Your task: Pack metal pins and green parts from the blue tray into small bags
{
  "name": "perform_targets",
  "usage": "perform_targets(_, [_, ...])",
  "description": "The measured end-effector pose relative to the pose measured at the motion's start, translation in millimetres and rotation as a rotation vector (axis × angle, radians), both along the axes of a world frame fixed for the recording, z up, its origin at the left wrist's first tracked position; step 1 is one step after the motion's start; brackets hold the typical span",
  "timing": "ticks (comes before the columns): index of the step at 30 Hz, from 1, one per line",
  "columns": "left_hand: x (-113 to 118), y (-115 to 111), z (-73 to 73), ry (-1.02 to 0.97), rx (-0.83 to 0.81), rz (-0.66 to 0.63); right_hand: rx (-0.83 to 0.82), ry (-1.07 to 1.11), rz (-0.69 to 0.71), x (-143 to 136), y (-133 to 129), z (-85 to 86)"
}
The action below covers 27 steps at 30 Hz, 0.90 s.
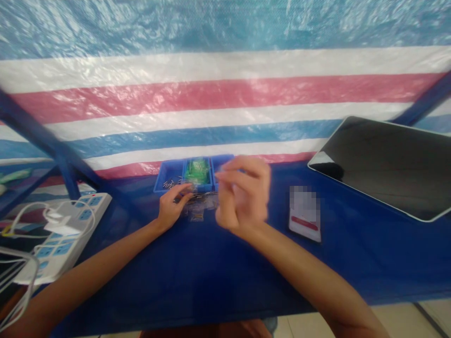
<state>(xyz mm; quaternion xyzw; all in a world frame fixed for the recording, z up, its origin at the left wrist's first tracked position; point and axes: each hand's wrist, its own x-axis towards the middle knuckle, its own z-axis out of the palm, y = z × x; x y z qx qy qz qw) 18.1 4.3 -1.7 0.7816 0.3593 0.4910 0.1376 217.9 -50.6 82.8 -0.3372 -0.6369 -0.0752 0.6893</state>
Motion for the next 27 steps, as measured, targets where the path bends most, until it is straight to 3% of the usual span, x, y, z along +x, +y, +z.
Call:
perform_targets(3, [0,0,-0.1,0.001,0.000,0.014,-0.020,0.096,-0.046,-10,22,-15.9])
perform_targets(6, [0,0,0.6,-0.004,0.000,0.018,-0.167,0.055,0.004,-20,38,-42.0])
perform_targets(11, [-1,-1,1.0,-0.031,0.010,0.018,-0.314,-0.043,0.116,-25,36,-72.7])
perform_targets(17, [-3,-2,-1.5,-0.063,0.002,0.036,-0.432,-0.130,0.143,-24,32,-82.0])
perform_targets(27, [-6,-1,-2.7,-0.066,0.148,0.084,-0.473,-0.281,0.264,-25,29,-91.3])
